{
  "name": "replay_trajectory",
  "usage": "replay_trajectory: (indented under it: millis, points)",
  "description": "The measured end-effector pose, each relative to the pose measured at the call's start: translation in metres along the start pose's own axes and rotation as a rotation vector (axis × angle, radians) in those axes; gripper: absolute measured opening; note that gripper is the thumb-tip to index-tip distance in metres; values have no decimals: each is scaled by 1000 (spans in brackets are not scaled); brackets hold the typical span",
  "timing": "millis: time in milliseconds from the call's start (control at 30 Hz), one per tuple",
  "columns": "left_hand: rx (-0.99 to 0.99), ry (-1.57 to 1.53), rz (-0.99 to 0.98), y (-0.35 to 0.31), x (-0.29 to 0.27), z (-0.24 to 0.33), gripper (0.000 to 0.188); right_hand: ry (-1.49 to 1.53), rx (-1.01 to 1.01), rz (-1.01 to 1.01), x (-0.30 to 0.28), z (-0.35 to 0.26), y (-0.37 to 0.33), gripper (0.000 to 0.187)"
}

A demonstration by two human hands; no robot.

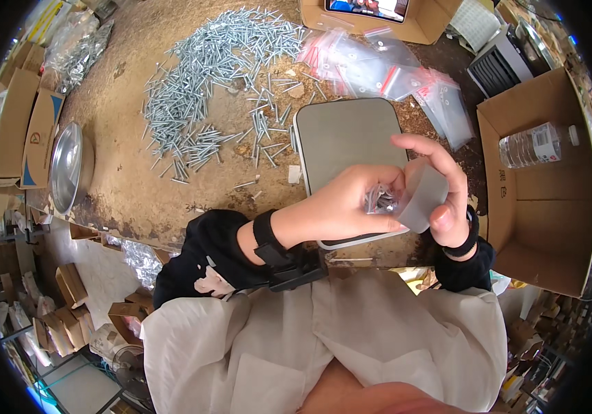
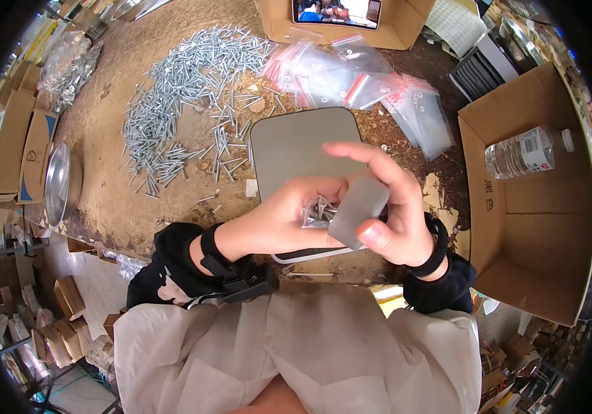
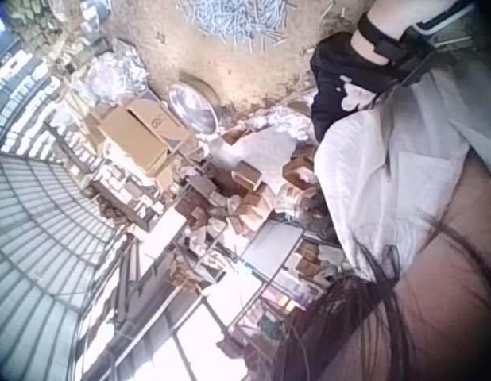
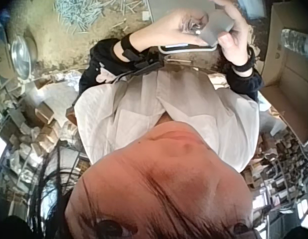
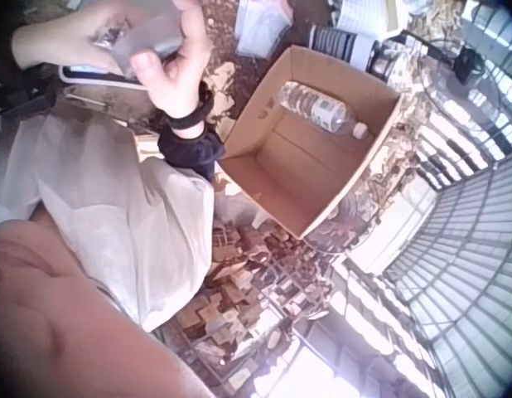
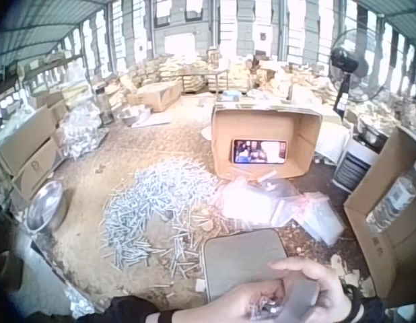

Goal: The person repeatedly scoops nails from a large pile on a wooden table, places them on a digital scale, and transfers them into small plastic bags. The person occasionally moves a metal bowl and adjusts the position of boxes on the floor.

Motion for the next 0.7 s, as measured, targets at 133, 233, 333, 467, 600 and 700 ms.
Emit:
replay_trajectory:
  millis: [133, 233, 333, 467, 600, 700]
  points:
    - [8, -111, 3, -1, -1, -1, 22, 86, 47, 8, -5, 2, -1, 93]
    - [34, -125, 34, -2, -6, -3, 23, -36, -47, 135, -13, 10, 5, 83]
    - [70, -105, 101, -2, -12, 9, 26, -211, -81, 229, -16, 16, 15, 66]
    - [152, -145, 169, -5, -21, 25, 44, -797, -129, 45, -8, 19, 23, 73]
    - [205, -232, 143, -7, -22, 39, 61, -938, -277, -2, 7, 6, 21, 72]
    - [427, -13, 29, 0, -12, 39, 54, -805, -353, -7, 10, 4, 13, 67]
Point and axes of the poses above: each hand's wrist, its own y-axis towards the middle knuckle, its own x-axis out of the palm, z = x × y, the point moved 3 cm from there along y, towards the middle knuckle
